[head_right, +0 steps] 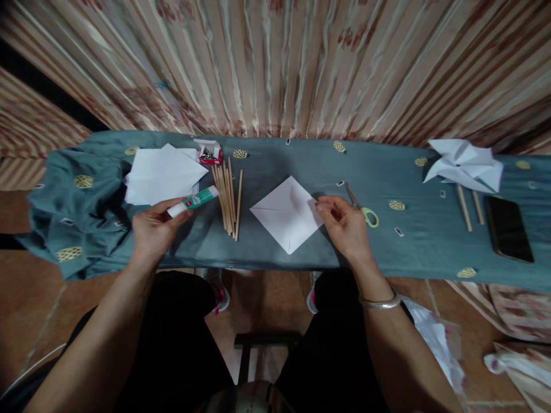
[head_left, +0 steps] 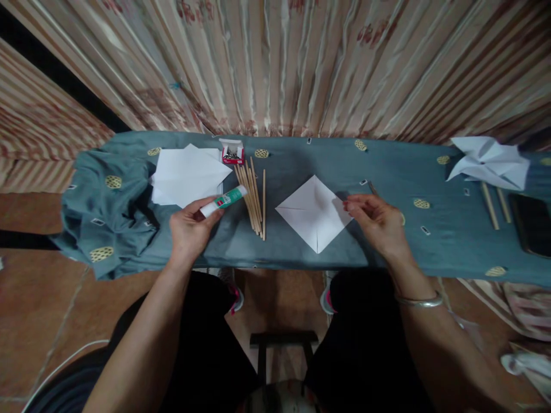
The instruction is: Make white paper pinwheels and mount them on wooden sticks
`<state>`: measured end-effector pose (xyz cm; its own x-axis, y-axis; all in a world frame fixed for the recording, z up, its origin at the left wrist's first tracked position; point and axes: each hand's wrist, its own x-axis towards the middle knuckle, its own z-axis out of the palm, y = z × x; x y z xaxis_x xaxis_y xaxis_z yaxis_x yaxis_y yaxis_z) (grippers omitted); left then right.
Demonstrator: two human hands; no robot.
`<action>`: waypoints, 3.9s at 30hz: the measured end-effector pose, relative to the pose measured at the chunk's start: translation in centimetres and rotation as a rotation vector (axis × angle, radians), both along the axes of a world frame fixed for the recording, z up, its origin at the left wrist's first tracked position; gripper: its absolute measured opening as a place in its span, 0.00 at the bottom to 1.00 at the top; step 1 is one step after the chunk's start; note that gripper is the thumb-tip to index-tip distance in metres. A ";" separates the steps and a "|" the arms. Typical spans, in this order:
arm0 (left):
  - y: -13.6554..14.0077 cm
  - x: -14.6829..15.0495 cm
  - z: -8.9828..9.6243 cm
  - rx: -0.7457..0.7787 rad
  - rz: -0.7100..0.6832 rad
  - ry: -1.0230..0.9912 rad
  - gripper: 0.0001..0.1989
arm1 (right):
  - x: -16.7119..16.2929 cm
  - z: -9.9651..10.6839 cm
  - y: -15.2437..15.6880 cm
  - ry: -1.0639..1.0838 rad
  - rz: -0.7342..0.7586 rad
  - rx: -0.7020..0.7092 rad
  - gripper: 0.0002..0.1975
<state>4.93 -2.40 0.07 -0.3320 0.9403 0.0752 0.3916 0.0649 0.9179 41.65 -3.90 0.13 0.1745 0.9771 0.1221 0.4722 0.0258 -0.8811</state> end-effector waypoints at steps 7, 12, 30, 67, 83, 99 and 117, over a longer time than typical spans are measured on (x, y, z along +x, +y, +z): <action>-1.1 -1.5 -1.9 -0.086 -0.139 0.433 0.17 | 0.6 0.7 -3.0 -0.389 0.399 0.052 0.14; -1.2 -1.6 -1.4 -0.023 -0.205 0.571 0.17 | 0.2 -0.1 -3.9 -0.559 0.539 0.051 0.25; -3.7 13.1 -1.2 0.295 -0.961 0.552 0.15 | -0.8 -1.2 -4.5 -0.646 0.501 0.189 0.15; -3.1 15.4 -1.6 0.165 -1.000 0.641 0.25 | -2.5 -1.2 -2.1 -0.276 0.145 -0.033 0.08; -2.7 16.6 -0.8 0.062 -1.023 0.744 0.30 | -2.7 -0.9 -1.5 -0.341 0.111 -0.052 0.06; -2.4 17.1 -0.6 0.038 -1.020 0.758 0.30 | -2.9 -0.7 -1.5 -0.371 0.095 -0.089 0.06; -2.6 17.2 -0.9 0.065 -0.993 0.778 0.28 | -3.0 -0.5 -1.4 -0.388 0.097 -0.116 0.05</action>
<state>22.08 -5.01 -0.82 0.6663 0.7456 -0.0116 0.6820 -0.6030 0.4139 38.64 -5.26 -0.38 0.0435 0.9978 0.0491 0.7699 -0.0022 -0.6381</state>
